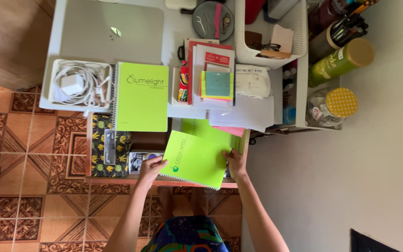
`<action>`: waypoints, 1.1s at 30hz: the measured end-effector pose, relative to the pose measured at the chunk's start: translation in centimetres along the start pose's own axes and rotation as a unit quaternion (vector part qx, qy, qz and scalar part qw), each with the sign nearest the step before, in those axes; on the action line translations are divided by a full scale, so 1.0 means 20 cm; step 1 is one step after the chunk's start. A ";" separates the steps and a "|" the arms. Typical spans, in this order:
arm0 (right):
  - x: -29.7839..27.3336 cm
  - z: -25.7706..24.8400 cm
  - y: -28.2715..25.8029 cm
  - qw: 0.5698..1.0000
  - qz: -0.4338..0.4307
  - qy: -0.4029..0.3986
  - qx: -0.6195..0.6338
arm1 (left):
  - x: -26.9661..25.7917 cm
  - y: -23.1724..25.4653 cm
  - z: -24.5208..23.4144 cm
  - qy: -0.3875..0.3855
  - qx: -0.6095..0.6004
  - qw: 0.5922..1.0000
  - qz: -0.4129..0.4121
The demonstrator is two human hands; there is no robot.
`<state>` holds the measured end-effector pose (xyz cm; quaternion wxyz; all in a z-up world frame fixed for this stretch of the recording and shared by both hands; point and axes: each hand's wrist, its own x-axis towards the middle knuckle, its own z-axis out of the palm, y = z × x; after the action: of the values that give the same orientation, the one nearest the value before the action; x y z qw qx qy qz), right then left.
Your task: The person sorts through various items on a desk and in a drawer, including notebooks, sticky notes, and stationery, moving them to different positions and placing some into the drawer.
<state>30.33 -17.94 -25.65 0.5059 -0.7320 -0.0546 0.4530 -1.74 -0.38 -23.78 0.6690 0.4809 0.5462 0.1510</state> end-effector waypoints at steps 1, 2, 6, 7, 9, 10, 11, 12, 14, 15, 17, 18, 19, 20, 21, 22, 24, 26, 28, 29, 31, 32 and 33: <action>0.05 -0.04 0.01 0.999 -0.028 0.005 -0.031 | 0.01 0.01 0.03 -0.003 0.098 0.993 0.064; 0.10 -0.07 0.01 0.999 -0.025 0.005 -0.032 | 0.02 0.03 0.06 -0.003 0.098 0.993 0.060; 0.33 -0.11 -0.02 0.993 -0.041 0.029 -0.103 | 0.16 0.12 0.20 -0.085 0.259 0.960 -0.060; 0.38 -0.11 -0.03 0.994 -0.058 0.033 -0.087 | 0.22 0.12 0.23 -0.071 0.279 0.956 -0.055; 0.50 -0.10 -0.06 0.996 -0.040 0.060 -0.057 | 0.33 0.10 0.27 -0.051 0.244 0.968 -0.017; 0.57 -0.10 -0.07 0.996 -0.023 0.085 -0.029 | 0.38 0.08 0.29 -0.027 0.206 0.978 0.022; 0.63 -0.12 -0.08 0.996 -0.023 0.083 -0.029 | 0.43 0.06 0.31 -0.026 0.206 0.978 0.022; 0.69 -0.14 -0.07 0.995 -0.091 0.035 0.028 | 0.46 0.03 0.33 -0.008 0.176 0.984 -0.019; 0.79 -0.13 -0.05 0.984 -0.157 -0.016 0.086 | 0.52 -0.02 0.34 0.011 0.145 0.988 -0.059; 0.84 -0.09 -0.04 0.980 -0.099 -0.010 0.171 | 0.56 -0.05 0.35 0.038 0.143 0.988 -0.048; 0.93 -0.14 -0.03 0.966 -0.044 0.002 0.254 | 0.67 -0.10 0.40 0.058 0.140 0.988 -0.037; 0.96 -0.17 -0.01 0.954 -0.016 0.004 0.299 | 0.74 -0.14 0.40 0.088 0.156 0.984 0.012; 0.99 -0.19 0.01 0.939 0.012 0.006 0.343 | 0.79 -0.17 0.42 0.118 0.171 0.976 0.060; 1.02 -0.20 0.02 0.921 0.040 0.006 0.387 | 0.83 -0.19 0.45 0.118 0.171 0.976 0.057; 1.04 -0.21 0.03 0.901 0.067 0.006 0.429 | 0.87 -0.20 0.48 0.135 0.215 0.961 0.110; 1.03 -0.22 0.05 0.877 0.095 0.008 0.471 | 0.88 -0.22 0.49 0.149 0.260 0.940 0.163; 1.01 -0.22 0.08 0.887 0.089 0.009 0.452 | 0.87 -0.26 0.55 0.113 0.255 0.956 0.087; 0.96 -0.22 0.09 0.982 -0.038 -0.058 0.176 | 0.83 -0.30 0.64 0.078 0.249 0.965 0.015; 0.92 -0.22 0.09 0.946 -0.239 -0.035 -0.215 | 0.76 -0.32 0.73 0.111 0.338 0.928 0.111; 0.90 -0.22 0.08 0.915 -0.248 -0.042 -0.316 | 0.73 -0.30 0.75 0.111 0.337 0.928 0.112; 0.85 -0.20 0.09 0.807 -0.236 -0.057 -0.538 | 0.63 -0.26 0.78 0.091 0.348 0.930 0.079; 0.84 -0.21 0.09 0.807 -0.235 -0.055 -0.539 | 0.60 -0.24 0.80 0.089 0.347 0.930 0.080; 0.82 -0.20 0.10 0.773 -0.189 -0.045 -0.604 | 0.57 -0.22 0.82 0.107 0.359 0.922 0.095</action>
<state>42.01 -12.83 -37.01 0.0322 -0.8410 -0.4765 0.2544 15.42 -2.04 -34.96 0.3711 0.7195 0.5841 0.0583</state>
